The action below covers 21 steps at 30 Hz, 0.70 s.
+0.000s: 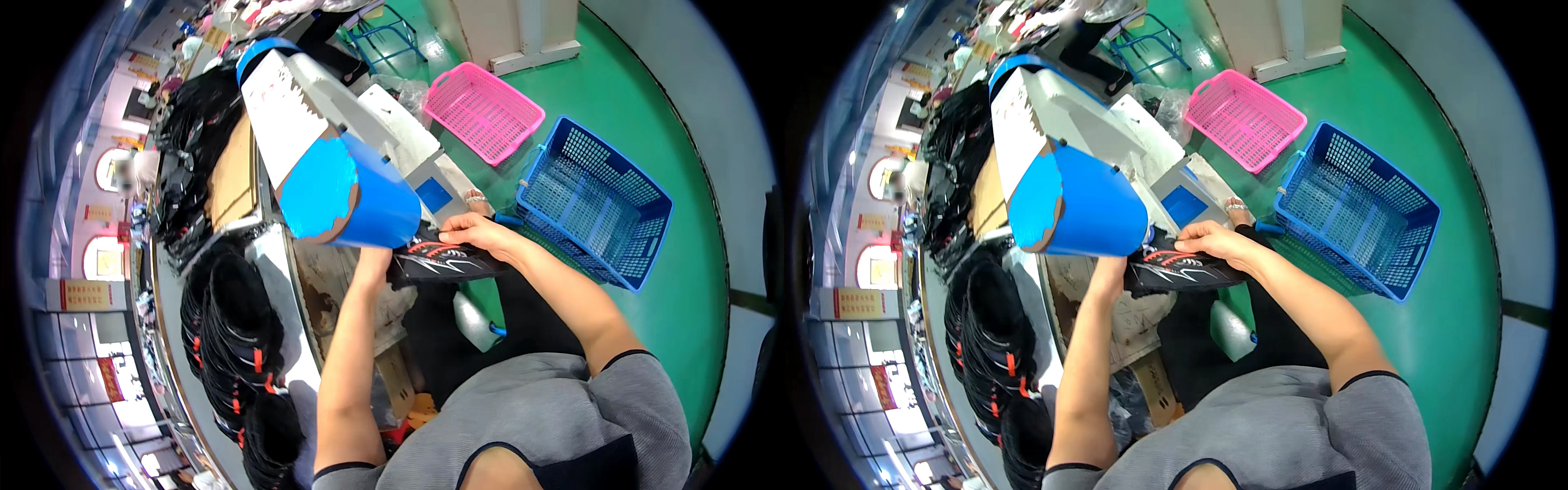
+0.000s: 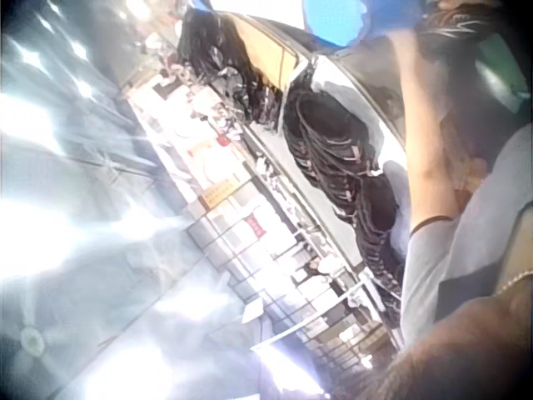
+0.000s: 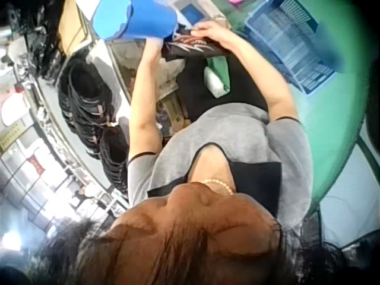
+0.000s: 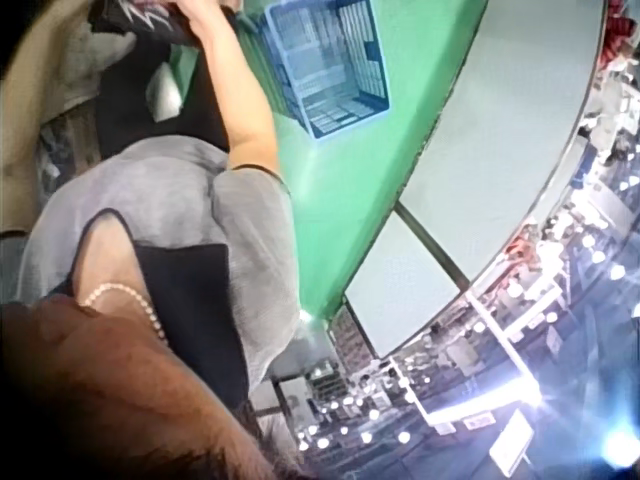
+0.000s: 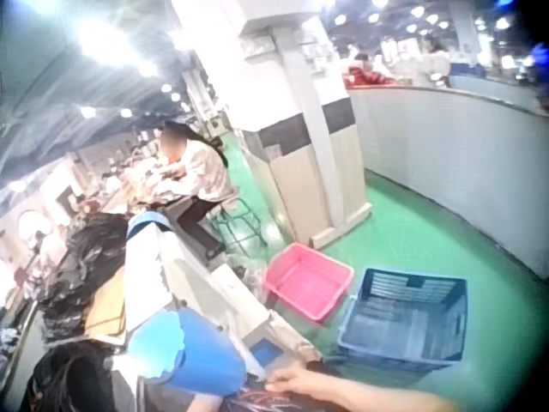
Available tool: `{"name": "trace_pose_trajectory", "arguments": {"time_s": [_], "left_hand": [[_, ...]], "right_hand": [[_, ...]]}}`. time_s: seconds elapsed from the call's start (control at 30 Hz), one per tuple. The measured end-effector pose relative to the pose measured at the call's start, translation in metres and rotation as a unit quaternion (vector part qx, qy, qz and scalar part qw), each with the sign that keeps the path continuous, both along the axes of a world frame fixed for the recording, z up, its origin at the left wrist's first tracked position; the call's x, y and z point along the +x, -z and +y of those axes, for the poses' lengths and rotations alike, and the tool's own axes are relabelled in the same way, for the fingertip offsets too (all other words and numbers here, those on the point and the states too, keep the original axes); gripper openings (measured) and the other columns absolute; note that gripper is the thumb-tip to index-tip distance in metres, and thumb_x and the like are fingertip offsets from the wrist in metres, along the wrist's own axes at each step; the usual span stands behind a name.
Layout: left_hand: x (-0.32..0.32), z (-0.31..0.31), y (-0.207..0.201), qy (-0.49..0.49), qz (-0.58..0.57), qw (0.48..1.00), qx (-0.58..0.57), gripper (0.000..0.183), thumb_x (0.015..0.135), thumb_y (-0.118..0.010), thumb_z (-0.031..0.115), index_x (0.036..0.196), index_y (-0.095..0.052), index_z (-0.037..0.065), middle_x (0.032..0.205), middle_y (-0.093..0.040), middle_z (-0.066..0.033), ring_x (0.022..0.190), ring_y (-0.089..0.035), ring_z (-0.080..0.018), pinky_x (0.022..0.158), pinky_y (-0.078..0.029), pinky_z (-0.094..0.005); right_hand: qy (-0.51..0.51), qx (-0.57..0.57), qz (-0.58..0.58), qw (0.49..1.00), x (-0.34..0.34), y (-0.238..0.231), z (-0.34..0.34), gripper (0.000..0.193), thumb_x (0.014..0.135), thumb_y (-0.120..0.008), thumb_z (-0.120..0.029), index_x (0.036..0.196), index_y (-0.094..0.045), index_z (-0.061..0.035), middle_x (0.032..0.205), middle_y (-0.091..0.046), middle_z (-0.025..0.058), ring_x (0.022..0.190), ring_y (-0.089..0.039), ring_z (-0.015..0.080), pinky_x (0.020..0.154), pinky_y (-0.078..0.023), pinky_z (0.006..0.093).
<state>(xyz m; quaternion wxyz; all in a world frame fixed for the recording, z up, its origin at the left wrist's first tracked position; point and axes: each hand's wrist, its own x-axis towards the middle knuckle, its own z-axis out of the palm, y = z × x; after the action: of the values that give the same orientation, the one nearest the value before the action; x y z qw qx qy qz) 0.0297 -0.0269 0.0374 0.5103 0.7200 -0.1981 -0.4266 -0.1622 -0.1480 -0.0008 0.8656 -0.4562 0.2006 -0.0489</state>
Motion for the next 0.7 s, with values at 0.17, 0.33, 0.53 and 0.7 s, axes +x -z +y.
{"name": "trace_pose_trajectory", "arguments": {"time_s": [0.17,0.33,0.53,0.7], "left_hand": [[-0.039,0.024,-0.023,-0.027,-0.063,0.988,-0.140,0.043,0.092,-0.055,0.013,0.130,-0.039,0.004,0.125,-0.048,-0.0073,0.114,-0.045,-0.0175,0.099,-0.034,-0.0323],[-0.022,0.080,0.018,-0.178,0.225,0.955,-0.077,0.042,0.091,-0.054,0.041,0.122,-0.048,0.014,0.122,-0.053,-0.0051,0.113,-0.048,-0.0179,0.093,-0.040,-0.0388],[-0.072,0.122,0.044,-0.100,0.577,0.806,-0.088,0.073,0.092,-0.029,0.060,0.101,-0.057,-0.007,0.101,-0.062,-0.0227,0.093,-0.059,-0.0338,0.081,-0.048,-0.0440],[-0.104,0.106,0.014,-0.184,0.486,0.830,-0.202,0.073,0.086,-0.045,0.063,0.130,-0.045,0.005,0.134,-0.047,-0.0154,0.123,-0.044,-0.0338,0.105,-0.032,-0.0499]], "right_hand": [[-0.047,-0.001,-0.006,0.999,-0.001,0.009,-0.017,0.018,0.084,-0.067,-0.023,0.085,-0.065,-0.0052,0.076,-0.061,-0.0027,0.069,-0.055,0.0063,0.064,-0.041,0.0212],[-0.072,-0.003,-0.029,0.997,0.013,0.018,-0.027,0.018,0.084,-0.067,-0.022,0.087,-0.066,-0.0044,0.078,-0.063,-0.0006,0.071,-0.057,0.0083,0.065,-0.043,0.0232],[-0.075,-0.018,-0.122,0.989,0.007,0.030,-0.008,0.018,0.088,-0.063,-0.022,0.093,-0.061,-0.0047,0.081,-0.056,-0.0060,0.078,-0.049,0.0028,0.071,-0.038,0.0191],[-0.189,-0.133,-0.125,0.965,-0.035,0.035,0.026,0.019,0.088,-0.064,-0.024,0.093,-0.057,-0.0070,0.084,-0.055,-0.0050,0.082,-0.048,0.0051,0.074,-0.039,0.0234]]}}
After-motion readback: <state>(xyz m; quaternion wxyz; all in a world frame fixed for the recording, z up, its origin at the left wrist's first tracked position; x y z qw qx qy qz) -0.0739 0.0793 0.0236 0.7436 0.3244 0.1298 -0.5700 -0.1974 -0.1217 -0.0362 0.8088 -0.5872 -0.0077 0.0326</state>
